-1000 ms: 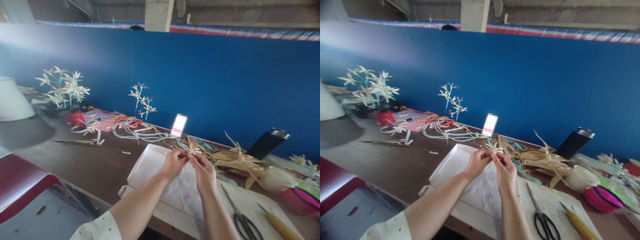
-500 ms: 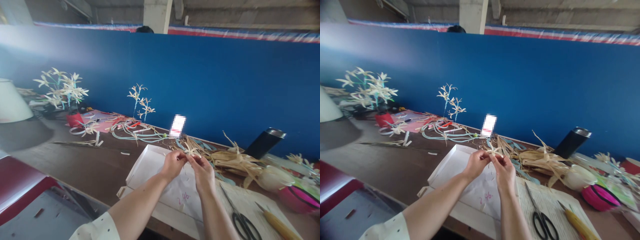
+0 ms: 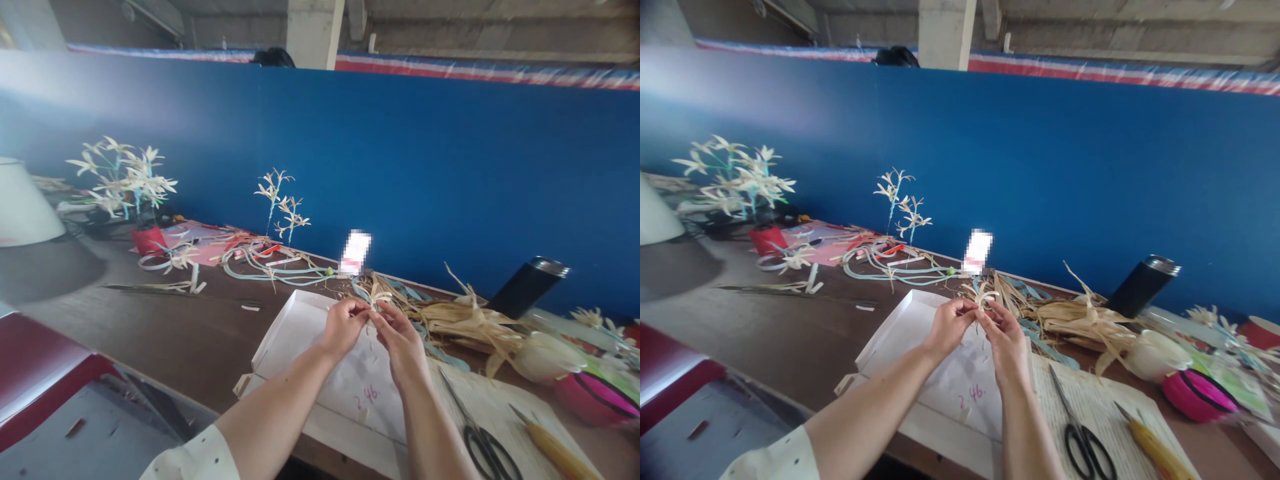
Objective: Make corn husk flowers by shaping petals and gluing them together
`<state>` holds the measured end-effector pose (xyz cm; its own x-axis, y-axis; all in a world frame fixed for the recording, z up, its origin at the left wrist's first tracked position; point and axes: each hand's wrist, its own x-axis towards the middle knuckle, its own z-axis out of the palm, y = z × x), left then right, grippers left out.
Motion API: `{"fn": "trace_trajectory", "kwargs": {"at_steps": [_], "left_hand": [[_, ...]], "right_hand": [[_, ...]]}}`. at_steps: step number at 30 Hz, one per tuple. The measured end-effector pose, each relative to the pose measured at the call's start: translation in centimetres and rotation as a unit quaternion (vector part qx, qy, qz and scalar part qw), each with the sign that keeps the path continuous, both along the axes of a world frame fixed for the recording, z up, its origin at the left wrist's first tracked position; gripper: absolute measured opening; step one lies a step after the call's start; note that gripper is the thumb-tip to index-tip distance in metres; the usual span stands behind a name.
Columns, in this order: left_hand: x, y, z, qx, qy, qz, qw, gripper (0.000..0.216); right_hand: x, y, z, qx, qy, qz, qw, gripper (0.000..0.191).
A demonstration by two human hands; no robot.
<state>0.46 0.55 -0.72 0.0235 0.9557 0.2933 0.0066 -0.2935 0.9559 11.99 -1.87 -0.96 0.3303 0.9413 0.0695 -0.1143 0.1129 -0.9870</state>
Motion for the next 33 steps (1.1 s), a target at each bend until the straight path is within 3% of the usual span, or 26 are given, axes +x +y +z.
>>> {"fn": "trace_trajectory", "kwargs": {"at_steps": [4, 14, 33], "left_hand": [[0.0, -0.2, 0.1, 0.003, -0.004, -0.019, 1.000, 0.017], [0.1, -0.4, -0.1, 0.032, 0.021, -0.051, 0.998, 0.020], [0.0, -0.7, 0.1, 0.093, 0.074, -0.071, 0.990, 0.023]], "right_hand": [[-0.1, -0.3, 0.4, -0.023, 0.025, -0.034, 0.999, 0.041], [0.1, -0.2, 0.2, -0.006, 0.077, -0.033, 0.997, 0.035], [0.7, 0.4, -0.7, 0.015, 0.099, -0.009, 0.995, 0.038]]}}
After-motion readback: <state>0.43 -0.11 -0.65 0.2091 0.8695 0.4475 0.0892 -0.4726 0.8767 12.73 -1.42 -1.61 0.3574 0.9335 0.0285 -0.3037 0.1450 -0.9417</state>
